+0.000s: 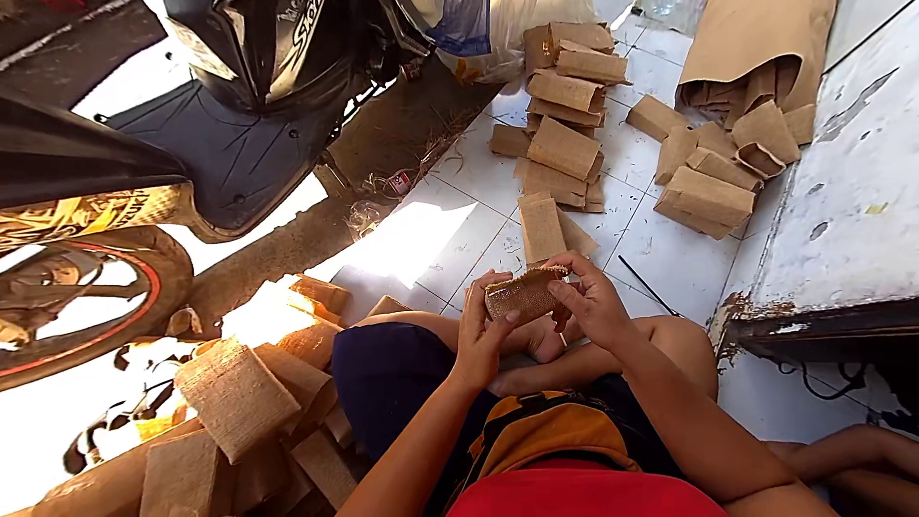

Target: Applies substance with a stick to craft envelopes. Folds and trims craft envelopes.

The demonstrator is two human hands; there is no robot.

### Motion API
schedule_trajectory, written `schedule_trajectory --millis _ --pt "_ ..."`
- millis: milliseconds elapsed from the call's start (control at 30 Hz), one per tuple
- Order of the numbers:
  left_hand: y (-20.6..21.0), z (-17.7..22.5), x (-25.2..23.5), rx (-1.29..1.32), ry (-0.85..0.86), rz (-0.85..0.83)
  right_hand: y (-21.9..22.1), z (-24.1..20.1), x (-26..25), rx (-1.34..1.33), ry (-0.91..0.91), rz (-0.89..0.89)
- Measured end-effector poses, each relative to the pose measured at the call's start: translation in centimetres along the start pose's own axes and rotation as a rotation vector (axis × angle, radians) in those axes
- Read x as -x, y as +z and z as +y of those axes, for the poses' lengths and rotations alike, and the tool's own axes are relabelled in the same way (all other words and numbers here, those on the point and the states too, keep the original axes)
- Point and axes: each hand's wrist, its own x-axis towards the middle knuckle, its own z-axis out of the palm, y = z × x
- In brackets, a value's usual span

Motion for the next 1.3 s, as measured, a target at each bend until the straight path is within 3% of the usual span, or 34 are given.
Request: schedule_trajectory --millis 167,267,333,433,500,567,667,700,767,1067,1300 --pt "1.0 0.0 -0.7 -0.116 0.108 0.129 0.6 -0.3 0.4 0.001 0.007 0.041" --pt "1.0 0.3 -0.8 -0.127 0.061 0.138 0.7 -0.3 0.6 -0.002 0.023 0.055" --pt "0.5 0.8 -0.8 -0.071 -0.022 0.055 0.6 -0.3 0.6 -0.002 0.045 0.071" --pt "-0.9 0.5 -1.3 -0.047 -0.015 -0.178 0.1 -0.2 0.2 -0.027 0.12 0.1" --pt "-0.9 0.9 -1.4 -0.166 -0.023 -0.193 -0.1 0.0 -0.1 -0.021 0.144 0.146" --pt "-0.5 1.1 -1.6 -0.229 -0.05 -0.144 0.3 0.5 0.2 0.123 0.018 0.271" --pt "-0.3 1.8 -1.9 -0.203 -0.128 -0.139 0.7 1.2 1.1 0.486 -0.587 0.48" --pt "-0.3 1.9 -1.9 -0.194 -0.141 -0.138 1.0 1.1 1.3 0.528 -0.766 0.466" --pt "0.0 2.2 -1.7 -0.208 -0.161 -0.143 1.8 1.0 1.7 0.585 -0.937 0.363" --pt "0.5 2.9 -1.4 -0.454 -0.202 -0.154 2.7 0.5 1.5 0.606 -0.882 0.291" --pt "1.1 3.4 -1.3 -0.546 -0.104 -0.153 2.7 0.5 1.1 0.621 -0.893 0.263"
